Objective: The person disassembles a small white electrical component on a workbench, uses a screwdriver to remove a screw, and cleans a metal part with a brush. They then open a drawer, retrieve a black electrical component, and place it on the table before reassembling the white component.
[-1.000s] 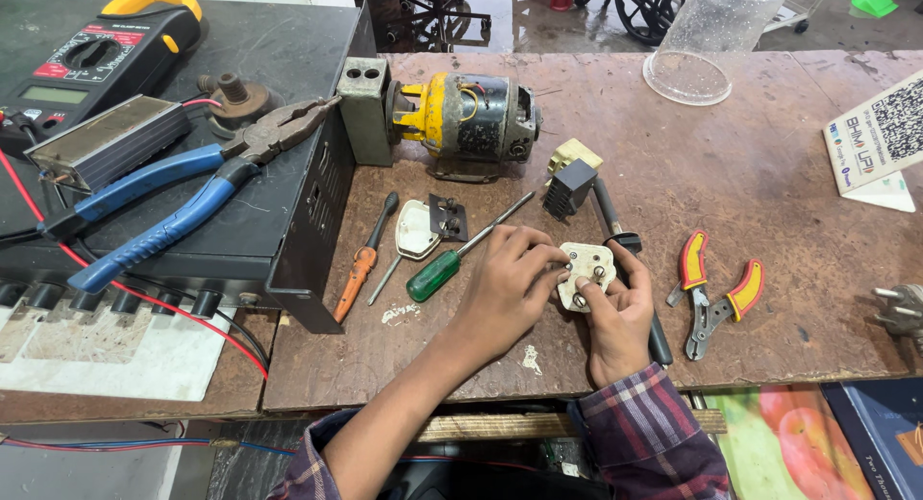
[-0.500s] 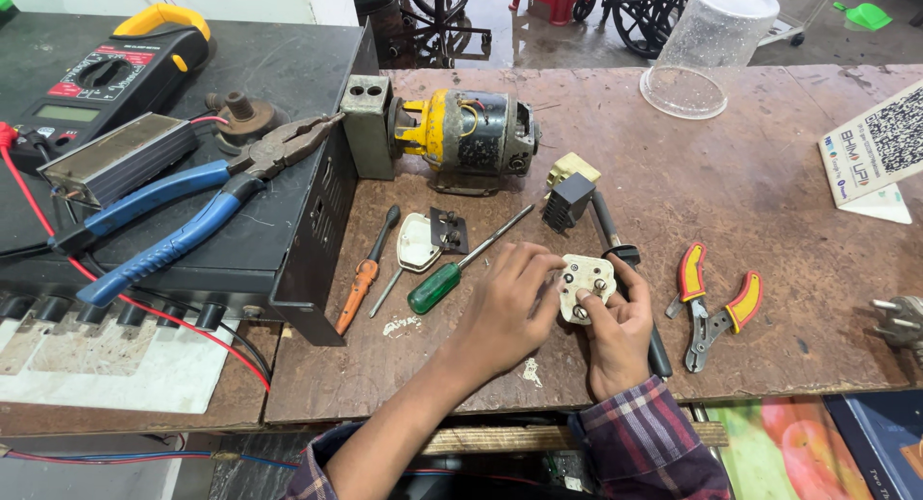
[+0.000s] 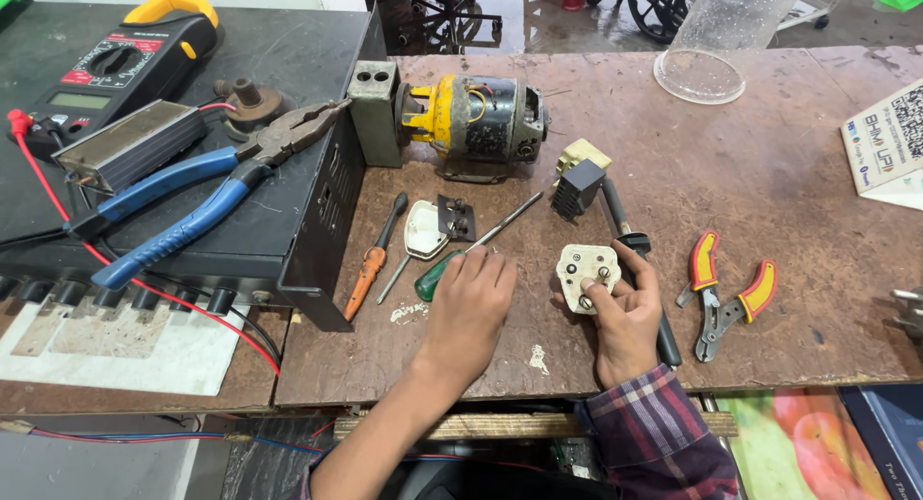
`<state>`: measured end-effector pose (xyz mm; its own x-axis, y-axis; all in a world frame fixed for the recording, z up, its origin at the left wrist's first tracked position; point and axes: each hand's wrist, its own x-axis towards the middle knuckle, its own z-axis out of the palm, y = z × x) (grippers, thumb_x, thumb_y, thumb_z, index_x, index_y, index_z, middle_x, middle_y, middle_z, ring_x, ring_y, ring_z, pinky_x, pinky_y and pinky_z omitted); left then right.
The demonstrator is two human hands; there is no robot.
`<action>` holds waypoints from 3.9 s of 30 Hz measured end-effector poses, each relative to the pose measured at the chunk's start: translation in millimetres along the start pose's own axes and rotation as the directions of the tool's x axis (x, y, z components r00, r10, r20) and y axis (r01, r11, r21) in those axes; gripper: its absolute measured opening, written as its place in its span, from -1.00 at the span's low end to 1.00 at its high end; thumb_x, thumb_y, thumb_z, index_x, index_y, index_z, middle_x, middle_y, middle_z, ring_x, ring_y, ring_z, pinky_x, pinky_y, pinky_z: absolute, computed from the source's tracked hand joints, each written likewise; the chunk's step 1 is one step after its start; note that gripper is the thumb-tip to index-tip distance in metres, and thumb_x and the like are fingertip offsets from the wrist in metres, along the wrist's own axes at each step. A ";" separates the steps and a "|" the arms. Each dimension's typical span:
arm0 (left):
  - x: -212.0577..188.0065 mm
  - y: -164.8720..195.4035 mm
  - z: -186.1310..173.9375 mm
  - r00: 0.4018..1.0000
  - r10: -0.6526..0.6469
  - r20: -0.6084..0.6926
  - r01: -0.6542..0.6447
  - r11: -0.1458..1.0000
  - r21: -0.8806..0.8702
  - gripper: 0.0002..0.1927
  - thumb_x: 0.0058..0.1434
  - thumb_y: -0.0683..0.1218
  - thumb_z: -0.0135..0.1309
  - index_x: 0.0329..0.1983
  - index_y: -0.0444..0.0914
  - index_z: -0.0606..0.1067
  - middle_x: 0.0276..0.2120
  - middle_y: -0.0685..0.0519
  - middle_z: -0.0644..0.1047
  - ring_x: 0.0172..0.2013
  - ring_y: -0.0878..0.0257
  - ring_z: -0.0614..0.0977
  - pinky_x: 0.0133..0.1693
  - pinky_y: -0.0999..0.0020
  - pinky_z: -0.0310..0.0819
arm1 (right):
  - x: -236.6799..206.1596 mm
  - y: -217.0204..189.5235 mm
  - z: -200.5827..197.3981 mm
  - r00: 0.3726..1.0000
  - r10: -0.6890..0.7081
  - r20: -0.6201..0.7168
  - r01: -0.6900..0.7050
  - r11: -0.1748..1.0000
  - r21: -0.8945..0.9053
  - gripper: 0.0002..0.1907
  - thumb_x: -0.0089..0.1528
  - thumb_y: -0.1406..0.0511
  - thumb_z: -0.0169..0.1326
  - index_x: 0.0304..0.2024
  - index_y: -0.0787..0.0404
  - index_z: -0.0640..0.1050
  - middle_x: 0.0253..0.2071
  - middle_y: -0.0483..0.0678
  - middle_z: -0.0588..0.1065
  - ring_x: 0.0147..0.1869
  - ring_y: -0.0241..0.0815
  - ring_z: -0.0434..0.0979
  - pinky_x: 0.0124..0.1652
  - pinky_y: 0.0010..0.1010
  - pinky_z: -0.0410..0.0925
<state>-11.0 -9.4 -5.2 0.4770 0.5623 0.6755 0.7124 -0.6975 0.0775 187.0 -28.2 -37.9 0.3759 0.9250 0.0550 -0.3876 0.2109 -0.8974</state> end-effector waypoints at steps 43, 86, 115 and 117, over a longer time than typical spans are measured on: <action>34.2 45.6 -5.0 0.997 -0.082 0.012 0.077 0.867 -0.493 -0.43 0.01 -0.44 0.02 0.17 -0.45 0.38 0.02 -0.24 0.36 0.07 -0.19 0.45 0.10 0.00 0.38 | 5.0 13.0 -6.7 0.999 -0.051 -0.013 0.051 0.998 -0.035 -0.38 0.21 0.56 0.08 0.32 0.29 0.28 0.00 0.11 0.57 -0.05 -0.18 0.62 -0.16 -0.37 0.51; 26.6 37.4 6.4 0.981 -0.178 -0.075 0.081 0.734 -0.674 -0.67 0.25 -0.39 -0.03 0.09 -0.36 0.42 0.00 -0.17 0.48 0.06 -0.12 0.57 0.06 0.07 0.49 | 5.9 12.3 -7.0 0.998 -0.063 -0.018 0.062 0.997 -0.033 -0.43 0.23 0.55 0.07 0.28 0.29 0.28 -0.03 0.12 0.56 -0.08 -0.19 0.62 -0.21 -0.40 0.52; 25.0 37.3 5.3 0.991 -0.066 -0.115 -0.006 0.846 -0.533 -0.53 0.04 -0.45 -0.03 0.07 -0.43 0.43 -0.02 -0.20 0.46 0.03 -0.13 0.53 0.05 0.06 0.47 | 5.6 14.8 -7.3 0.995 -0.092 -0.032 0.091 0.995 -0.040 -0.39 0.21 0.57 0.06 0.30 0.29 0.26 -0.01 0.11 0.57 -0.02 -0.20 0.63 -0.09 -0.41 0.52; 25.5 39.0 8.2 0.990 -0.085 -0.109 0.017 0.861 -0.508 -0.60 0.09 -0.41 0.01 0.03 -0.42 0.42 -0.05 -0.19 0.46 0.02 -0.13 0.53 0.03 0.07 0.47 | 5.7 15.0 -7.8 0.995 -0.097 -0.028 0.095 0.994 -0.055 -0.39 0.21 0.57 0.06 0.30 0.29 0.26 -0.01 0.12 0.56 -0.02 -0.19 0.62 -0.09 -0.40 0.52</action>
<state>33.2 -18.6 9.0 0.3559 0.5673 0.7427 0.3608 -0.8165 0.4508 189.9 -22.2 -54.5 0.4353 0.8910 0.1290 -0.3035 0.2802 -0.9107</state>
